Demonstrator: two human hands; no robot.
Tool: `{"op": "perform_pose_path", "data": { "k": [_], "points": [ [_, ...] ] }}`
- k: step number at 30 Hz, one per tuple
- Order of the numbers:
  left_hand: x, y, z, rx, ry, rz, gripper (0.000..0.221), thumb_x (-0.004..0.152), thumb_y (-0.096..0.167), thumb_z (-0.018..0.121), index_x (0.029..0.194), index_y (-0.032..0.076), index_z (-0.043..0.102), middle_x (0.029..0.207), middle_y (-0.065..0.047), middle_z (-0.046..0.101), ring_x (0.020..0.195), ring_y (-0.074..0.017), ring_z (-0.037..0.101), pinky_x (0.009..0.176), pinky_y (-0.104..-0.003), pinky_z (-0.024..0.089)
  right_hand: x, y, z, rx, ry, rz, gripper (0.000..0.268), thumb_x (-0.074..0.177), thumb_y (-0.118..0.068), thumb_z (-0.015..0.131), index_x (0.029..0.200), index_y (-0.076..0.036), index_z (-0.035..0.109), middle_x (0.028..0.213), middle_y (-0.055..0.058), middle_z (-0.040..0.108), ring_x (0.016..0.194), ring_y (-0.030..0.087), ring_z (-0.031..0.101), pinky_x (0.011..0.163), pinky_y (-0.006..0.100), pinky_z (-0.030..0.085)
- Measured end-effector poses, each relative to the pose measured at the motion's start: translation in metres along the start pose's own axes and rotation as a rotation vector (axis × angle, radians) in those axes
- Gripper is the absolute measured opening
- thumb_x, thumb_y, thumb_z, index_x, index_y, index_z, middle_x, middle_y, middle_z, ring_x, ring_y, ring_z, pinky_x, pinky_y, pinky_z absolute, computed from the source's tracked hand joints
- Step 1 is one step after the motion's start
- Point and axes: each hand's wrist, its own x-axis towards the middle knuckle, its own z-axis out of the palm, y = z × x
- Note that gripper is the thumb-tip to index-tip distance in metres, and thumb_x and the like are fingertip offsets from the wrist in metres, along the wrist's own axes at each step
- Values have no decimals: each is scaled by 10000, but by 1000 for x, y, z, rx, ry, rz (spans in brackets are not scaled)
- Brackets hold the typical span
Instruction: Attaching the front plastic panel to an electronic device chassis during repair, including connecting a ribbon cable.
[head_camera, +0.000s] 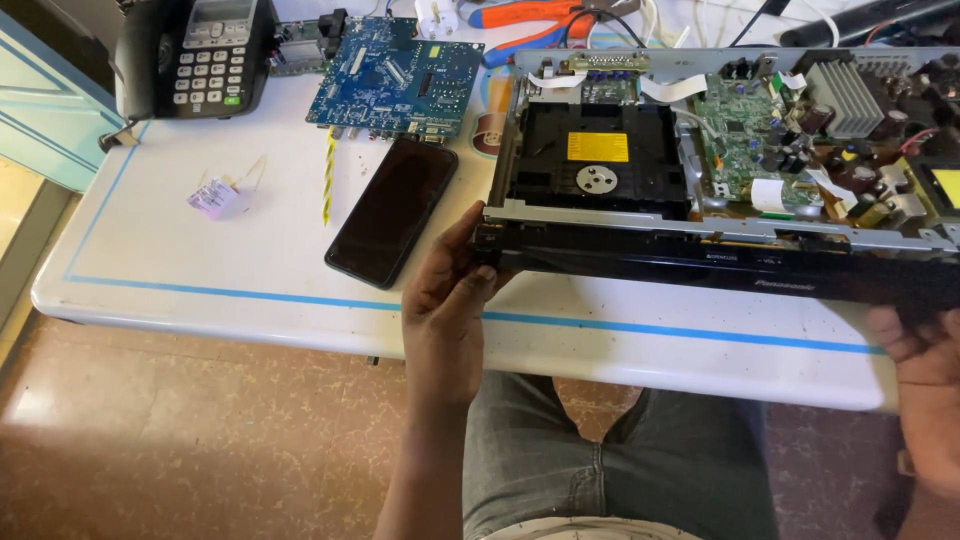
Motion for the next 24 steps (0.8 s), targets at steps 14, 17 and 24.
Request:
{"op": "perform_pose_path", "data": {
  "k": [14, 17, 24],
  "points": [
    [0, 3, 3, 13, -15, 17, 560, 994, 6, 611, 1546, -56, 545, 1378, -199, 692, 1275, -310, 674, 1168, -573, 602, 2, -12, 7, -17, 12, 60, 450, 1279, -581, 371, 1672, -365, 406, 1724, -92, 405, 1702, 241, 400, 1504, 602, 418],
    [0, 4, 4, 27, -1, 5, 555, 991, 6, 601, 1542, -45, 552, 1409, -205, 674, 1280, -311, 665, 1164, -556, 603, 0, 1, -1, -84, 40, 162, 383, 1302, -382, 219, 1629, -190, 267, 1721, 28, 290, 1619, 368, 354, 1470, 627, 304],
    [0, 5, 4, 10, -1, 10, 521, 1036, 102, 631, 1533, -46, 569, 1356, -178, 696, 1248, -315, 688, 1142, -569, 610, 3, -13, 7, 25, 65, 96, 432, 1261, -633, 375, 1627, -407, 413, 1714, -113, 396, 1748, 179, 354, 1533, 651, 382]
  ]
}}
